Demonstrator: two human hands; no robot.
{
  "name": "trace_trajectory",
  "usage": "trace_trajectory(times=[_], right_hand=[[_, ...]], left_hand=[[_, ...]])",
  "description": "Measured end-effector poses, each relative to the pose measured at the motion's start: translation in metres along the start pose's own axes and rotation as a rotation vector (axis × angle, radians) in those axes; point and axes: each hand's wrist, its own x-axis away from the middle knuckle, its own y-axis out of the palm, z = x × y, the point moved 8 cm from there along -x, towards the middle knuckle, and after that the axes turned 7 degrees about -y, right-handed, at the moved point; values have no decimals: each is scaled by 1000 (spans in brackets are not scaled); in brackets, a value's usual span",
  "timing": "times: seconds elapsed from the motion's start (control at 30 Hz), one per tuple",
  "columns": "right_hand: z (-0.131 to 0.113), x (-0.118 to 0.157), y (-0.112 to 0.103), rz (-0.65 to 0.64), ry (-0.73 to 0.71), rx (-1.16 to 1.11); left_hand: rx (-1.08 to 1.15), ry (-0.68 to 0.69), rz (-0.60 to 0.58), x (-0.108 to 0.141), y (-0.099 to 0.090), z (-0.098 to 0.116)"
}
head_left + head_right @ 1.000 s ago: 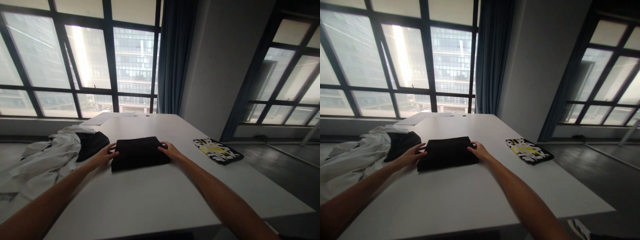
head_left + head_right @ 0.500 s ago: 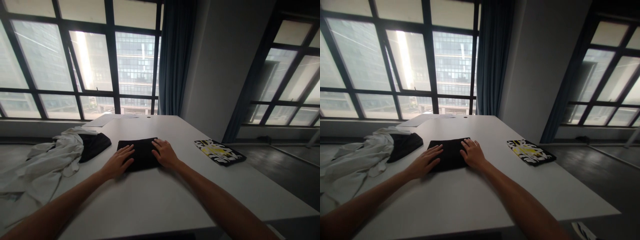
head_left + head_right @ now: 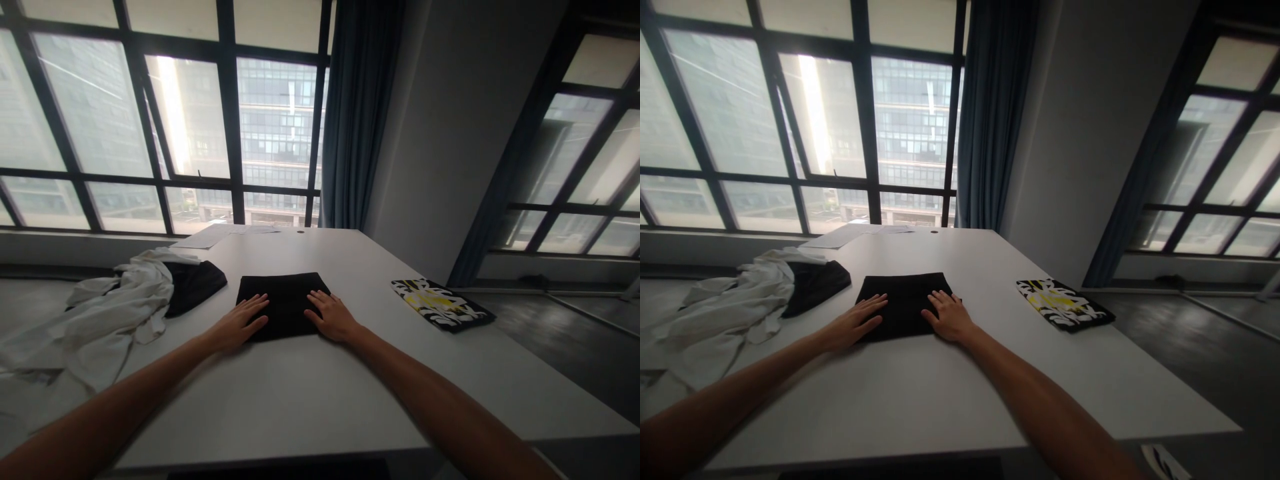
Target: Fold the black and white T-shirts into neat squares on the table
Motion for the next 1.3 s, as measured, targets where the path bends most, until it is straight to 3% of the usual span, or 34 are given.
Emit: trace_trajectory(times=[0.1, 0.27, 0.37, 0.53, 0.73, 0.97, 1.13, 1.3], right_hand=[[12, 1, 0, 10, 73, -11], [22, 1, 7, -64, 114, -82], [29, 3, 1, -10, 130, -91], [63, 14, -16, 143, 345, -1], [75, 15, -17, 143, 432, -162], [65, 12, 7, 197, 497, -928], [90, 6, -1, 365, 523, -790], [141, -8, -38, 398, 557, -479]], left_hand=[[-41, -115, 65, -10, -6, -25], [-46, -217, -32, -14, 3, -50], [-80, -245, 19, -9, -3, -58], [-170, -284, -9, 1, 1, -77], [-130, -273, 14, 2, 6, -72], [-208, -199, 98, 1, 17, -65], [-126, -273, 77, 2, 14, -59], [-42, -321, 59, 6, 6, -49]])
